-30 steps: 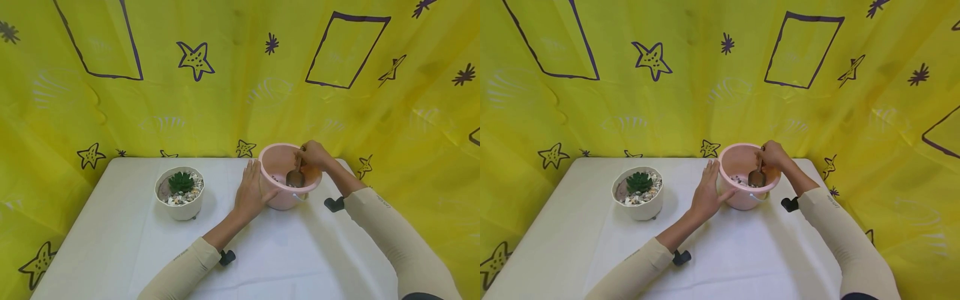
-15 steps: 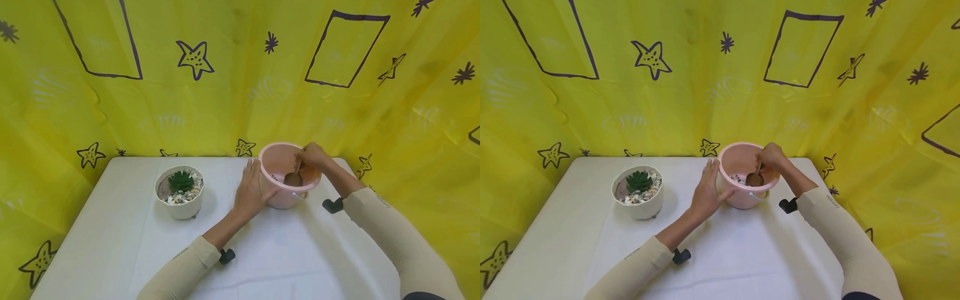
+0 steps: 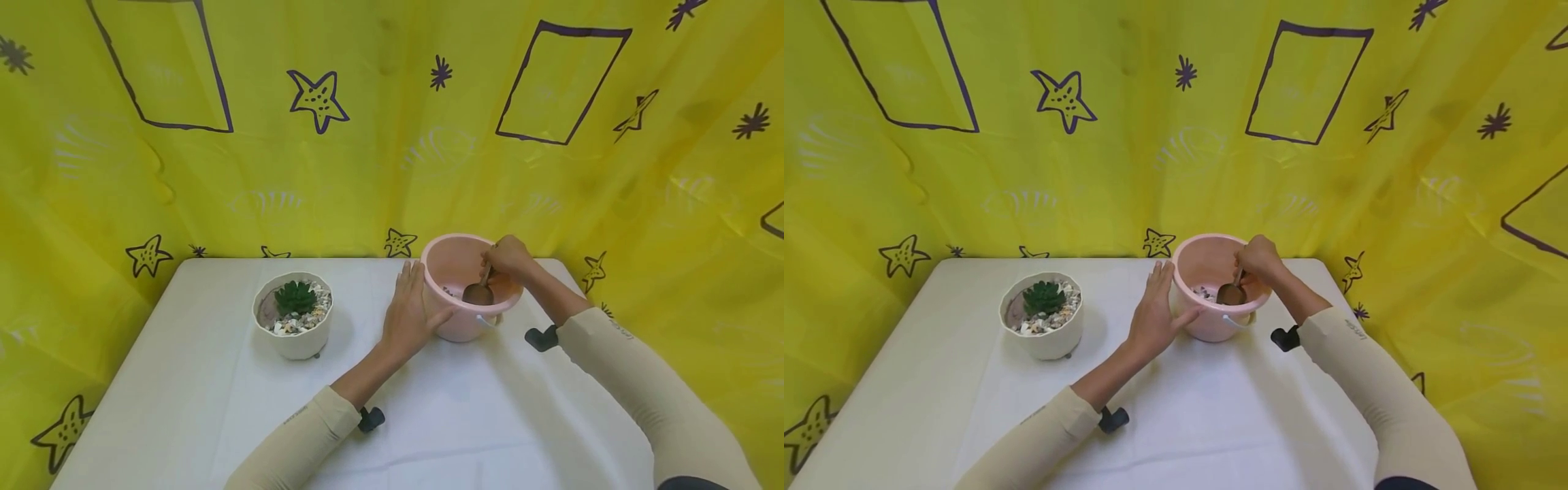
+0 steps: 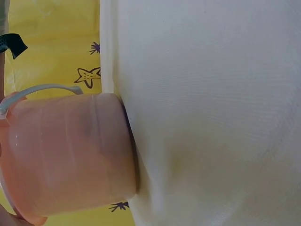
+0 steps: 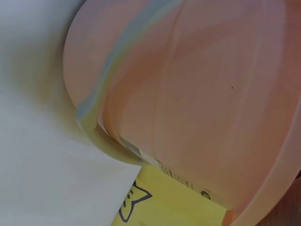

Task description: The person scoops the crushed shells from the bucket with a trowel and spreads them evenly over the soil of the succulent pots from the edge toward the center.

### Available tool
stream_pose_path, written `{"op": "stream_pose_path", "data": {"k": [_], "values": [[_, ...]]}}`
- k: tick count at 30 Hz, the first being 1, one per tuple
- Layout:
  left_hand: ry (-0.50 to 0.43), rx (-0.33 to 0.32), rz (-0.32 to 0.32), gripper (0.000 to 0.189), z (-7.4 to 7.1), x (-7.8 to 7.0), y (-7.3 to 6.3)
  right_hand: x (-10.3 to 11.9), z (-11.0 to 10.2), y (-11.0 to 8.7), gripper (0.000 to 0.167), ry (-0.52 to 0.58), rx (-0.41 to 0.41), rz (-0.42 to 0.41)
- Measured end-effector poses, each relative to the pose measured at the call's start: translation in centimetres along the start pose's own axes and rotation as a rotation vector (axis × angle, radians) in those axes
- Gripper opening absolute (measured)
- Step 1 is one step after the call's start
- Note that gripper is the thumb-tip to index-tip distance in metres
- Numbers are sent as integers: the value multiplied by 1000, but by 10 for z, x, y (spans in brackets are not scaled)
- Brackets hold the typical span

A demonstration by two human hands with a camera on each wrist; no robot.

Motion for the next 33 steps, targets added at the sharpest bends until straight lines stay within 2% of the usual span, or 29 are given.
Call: {"op": "stream_pose_path", "data": {"k": [6, 11, 16, 23, 29, 33], "values": [[-18, -13, -30, 106, -2, -1, 1, 0, 4, 0, 33, -63, -32, -13], [-48, -22, -48, 106, -2, -1, 0, -2, 6, 0, 34, 3, -16, 10], [-33, -21, -53, 107, -2, -1, 0, -3, 8, 0, 33, 85, 5, 54], [-26, -26, -48, 107, -2, -2, 0, -2, 9, -3, 34, 74, -12, 58], [-34, -19, -56, 108, -3, -3, 0, -2, 14, -4, 33, 277, 42, 130], [-29, -14, -61, 108, -3, -4, 0, -3, 16, -4, 32, 293, 36, 138]]}}
Point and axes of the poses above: each hand's wrist, its own y-axis towards the middle knuckle, its own z-axis out of the palm, x = y × z, the point moved 1 cm from there along y, towards the middle knuckle, and after that the axes turned 2 degrees about y, right-handed, at the moved point
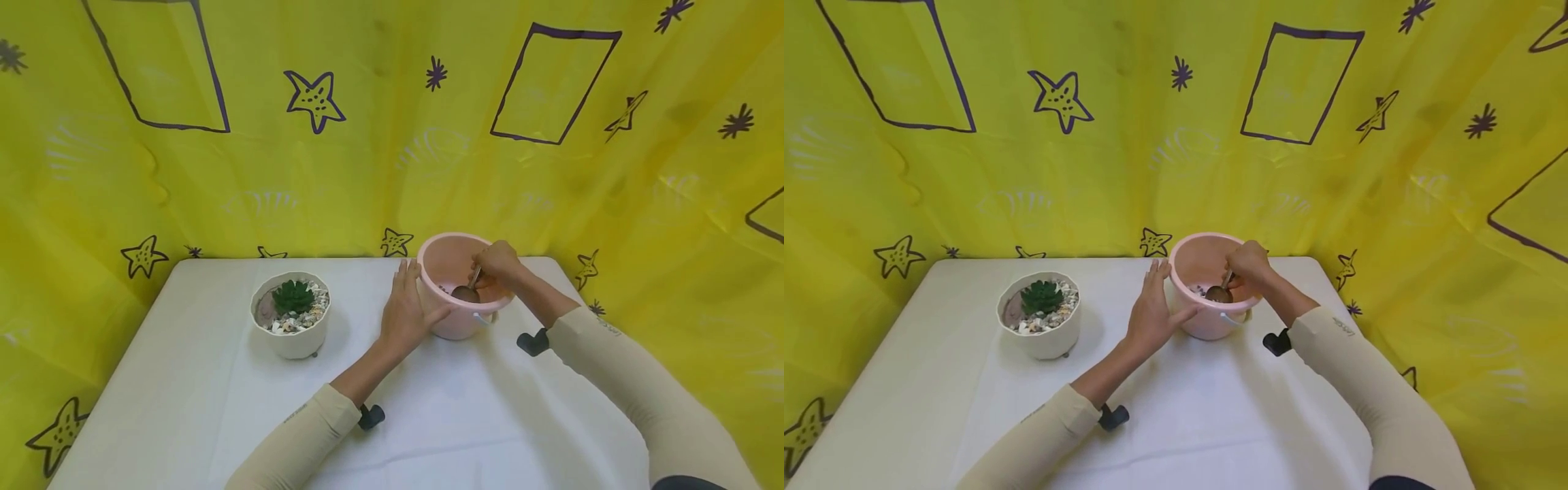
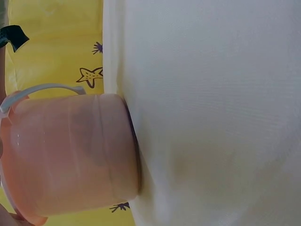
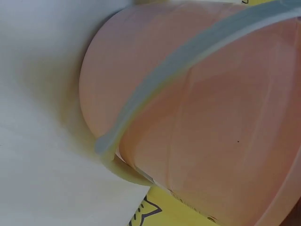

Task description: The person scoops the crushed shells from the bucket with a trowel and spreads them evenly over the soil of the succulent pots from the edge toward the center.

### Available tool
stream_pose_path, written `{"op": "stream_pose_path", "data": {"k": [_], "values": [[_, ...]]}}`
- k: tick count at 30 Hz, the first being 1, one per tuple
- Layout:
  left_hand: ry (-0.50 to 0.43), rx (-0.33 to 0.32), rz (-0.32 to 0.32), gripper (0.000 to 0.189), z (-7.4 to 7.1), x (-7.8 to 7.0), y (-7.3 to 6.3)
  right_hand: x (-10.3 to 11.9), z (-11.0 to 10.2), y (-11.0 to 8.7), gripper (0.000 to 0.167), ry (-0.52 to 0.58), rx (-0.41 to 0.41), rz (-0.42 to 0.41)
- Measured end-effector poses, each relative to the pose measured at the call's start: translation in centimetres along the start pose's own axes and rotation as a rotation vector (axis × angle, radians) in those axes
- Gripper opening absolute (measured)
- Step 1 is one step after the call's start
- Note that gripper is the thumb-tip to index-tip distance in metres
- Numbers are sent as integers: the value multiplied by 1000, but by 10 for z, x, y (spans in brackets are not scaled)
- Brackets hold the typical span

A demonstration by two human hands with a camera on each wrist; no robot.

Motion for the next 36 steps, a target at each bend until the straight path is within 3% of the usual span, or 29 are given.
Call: {"op": "stream_pose_path", "data": {"k": [7, 14, 22, 30, 36], "values": [[-5, -8, -2, 108, 2, -1, 1, -1, 1, -1, 32, 28, -16, -2], [-18, -15, 10, 108, 4, 1, 1, -2, 5, -2, 30, 123, -33, 56], [-37, 3, -13, 109, 4, 2, 1, -1, 7, -3, 30, 121, -53, 113], [-39, 14, -21, 109, 3, 0, 2, -3, 12, -2, 22, 238, -66, 181], [-38, 10, -19, 110, 4, 1, 2, -6, 14, 0, 19, 261, -69, 190]]}}
Point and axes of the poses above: each hand's wrist, its own y-axis towards the middle knuckle, its own z-axis out of the palm, x = y × z, the point moved 1 cm from there along y, towards the middle knuckle, and after that the axes turned 2 degrees about y, right-handed, at the moved point
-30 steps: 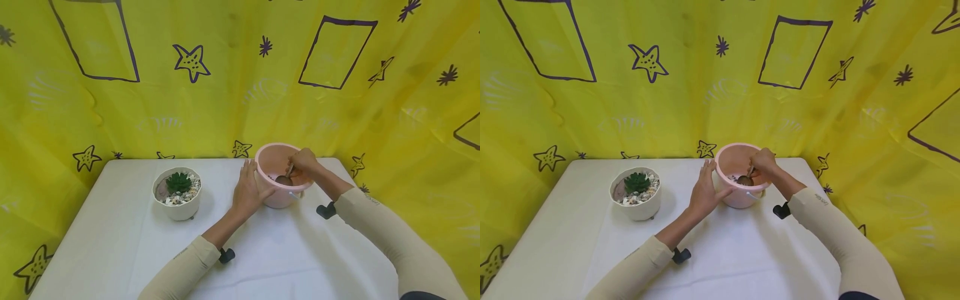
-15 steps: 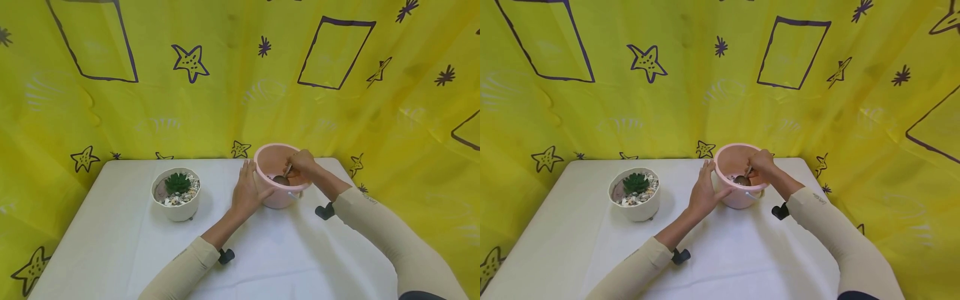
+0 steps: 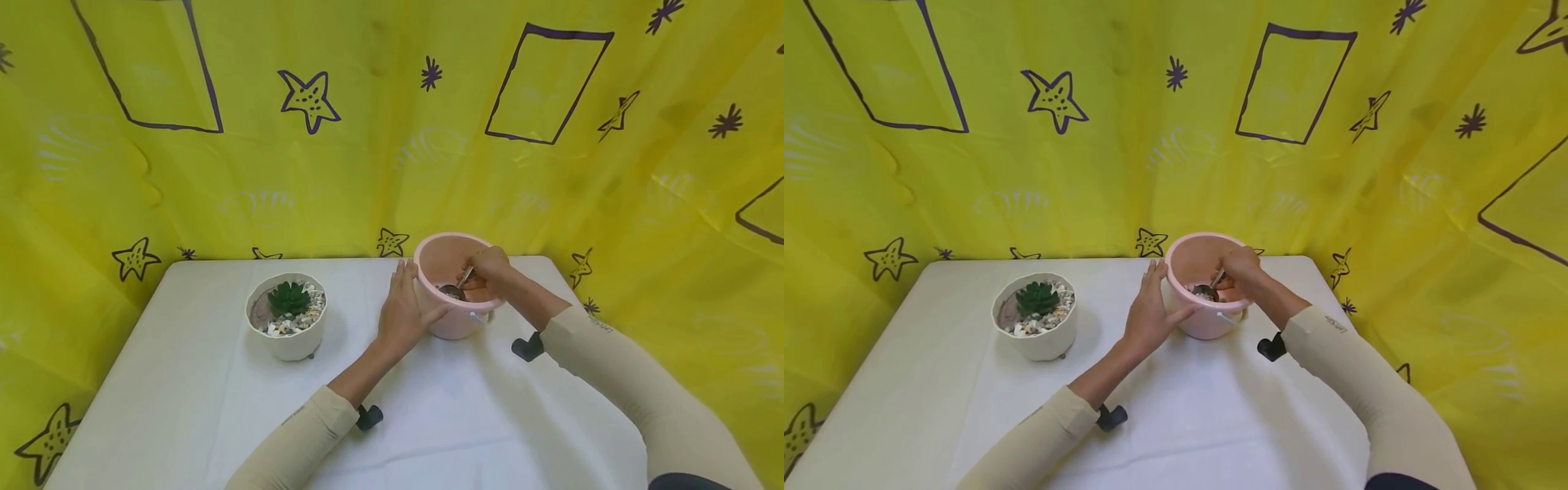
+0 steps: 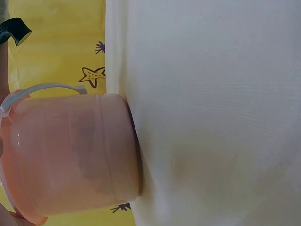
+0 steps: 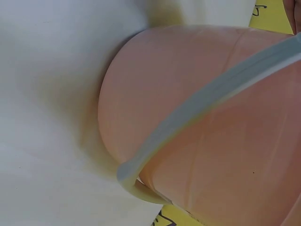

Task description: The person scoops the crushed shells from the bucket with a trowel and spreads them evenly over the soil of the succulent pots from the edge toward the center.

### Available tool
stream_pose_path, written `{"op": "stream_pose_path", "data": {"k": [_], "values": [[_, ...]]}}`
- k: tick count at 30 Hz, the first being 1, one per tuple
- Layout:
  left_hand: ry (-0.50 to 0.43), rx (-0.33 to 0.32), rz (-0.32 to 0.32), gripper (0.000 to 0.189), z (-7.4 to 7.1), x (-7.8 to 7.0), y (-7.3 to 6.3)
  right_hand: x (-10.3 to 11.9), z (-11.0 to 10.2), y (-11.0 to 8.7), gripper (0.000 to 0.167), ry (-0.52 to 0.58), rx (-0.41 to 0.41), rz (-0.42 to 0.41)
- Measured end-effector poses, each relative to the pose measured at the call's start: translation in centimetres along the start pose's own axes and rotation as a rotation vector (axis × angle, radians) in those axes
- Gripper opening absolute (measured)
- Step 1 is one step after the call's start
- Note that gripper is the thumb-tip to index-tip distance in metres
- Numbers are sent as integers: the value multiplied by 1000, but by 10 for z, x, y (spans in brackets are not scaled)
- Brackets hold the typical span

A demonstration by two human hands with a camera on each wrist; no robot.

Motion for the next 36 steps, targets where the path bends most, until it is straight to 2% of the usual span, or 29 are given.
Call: {"op": "stream_pose_path", "data": {"k": [8, 17, 24, 29, 36], "values": [[-19, 13, 2, 109, -2, -1, 0, -1, 0, 3, 20, 3, 9, 0], [-61, 85, 8, 113, -5, 1, 5, -1, 0, 3, 21, -9, 14, -11], [-6, 121, 41, 114, -8, 2, 10, -2, 3, 4, 23, 38, 35, 6], [34, 150, 53, 115, -8, 3, 13, -3, 4, 6, 21, 66, 16, 31], [64, 154, 63, 116, -8, 5, 15, -2, 3, 8, 18, 101, 24, 36]]}}
Point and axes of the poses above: each hand's wrist, its own y-axis towards the middle knuckle, its own z-axis out of the palm, x = y × z, the point moved 1 cm from there along y, towards the middle knuckle, and after that the axes turned 2 degrees about y, right-handed, at the moved point
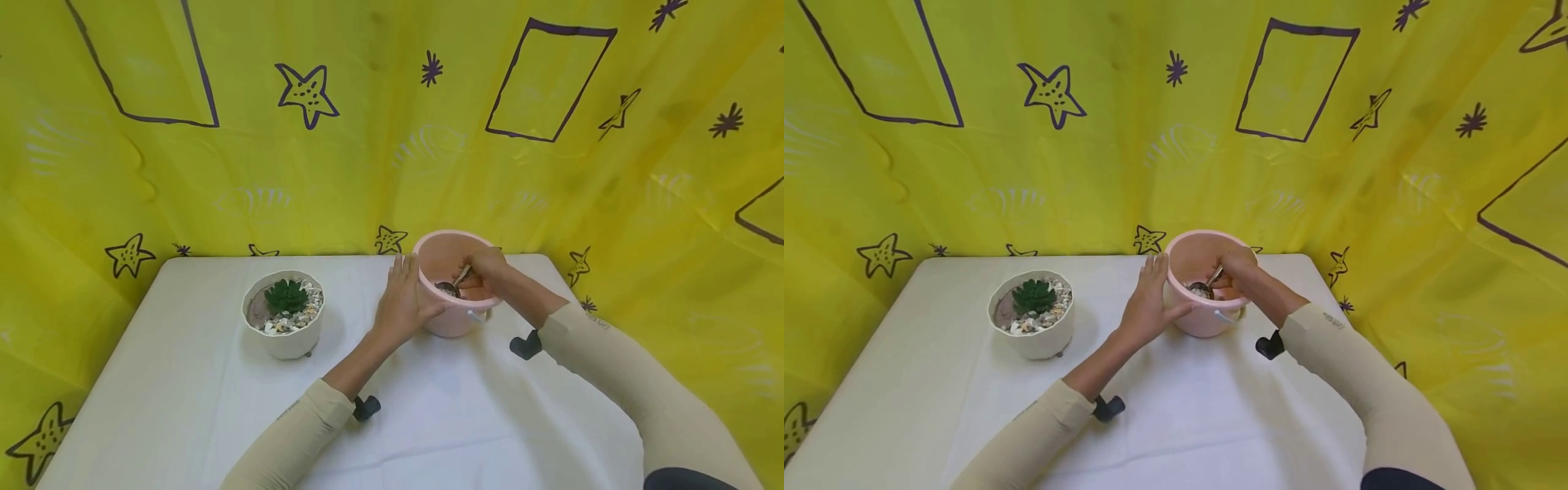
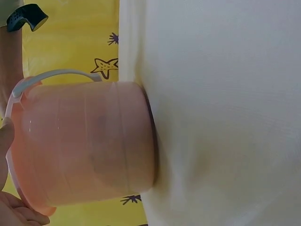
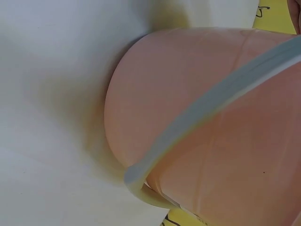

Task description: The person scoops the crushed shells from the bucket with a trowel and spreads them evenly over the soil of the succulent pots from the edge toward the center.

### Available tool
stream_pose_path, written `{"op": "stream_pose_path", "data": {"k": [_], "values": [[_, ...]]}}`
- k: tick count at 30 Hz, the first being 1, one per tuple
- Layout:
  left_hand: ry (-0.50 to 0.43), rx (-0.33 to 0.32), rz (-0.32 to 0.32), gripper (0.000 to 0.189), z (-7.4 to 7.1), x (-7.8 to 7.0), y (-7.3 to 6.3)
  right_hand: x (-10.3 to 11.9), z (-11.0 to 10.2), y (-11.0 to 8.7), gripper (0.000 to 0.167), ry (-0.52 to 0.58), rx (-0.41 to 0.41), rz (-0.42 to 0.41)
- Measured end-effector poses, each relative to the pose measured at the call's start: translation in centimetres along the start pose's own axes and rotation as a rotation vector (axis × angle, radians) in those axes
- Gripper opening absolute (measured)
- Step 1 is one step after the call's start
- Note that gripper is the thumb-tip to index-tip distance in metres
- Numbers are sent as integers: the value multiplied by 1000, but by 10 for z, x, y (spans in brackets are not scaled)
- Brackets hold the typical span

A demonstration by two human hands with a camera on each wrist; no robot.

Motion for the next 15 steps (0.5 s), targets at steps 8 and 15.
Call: {"op": "stream_pose_path", "data": {"k": [8, 15], "values": [[3, 0, -5, 116, -1, 3, 1, 2, 1, 2, 16, 63, 50, 22], [-2, 10, -2, 117, -3, 4, 1, 4, 0, 0, 21, 108, 64, 31]]}}
Point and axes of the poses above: each hand's wrist, its own y-axis towards the middle knuckle, its own z-axis out of the palm, x = y × z, the point moved 1 cm from there along y, towards the middle knuckle, and after that the axes turned 2 degrees about y, right-handed, at the moved point
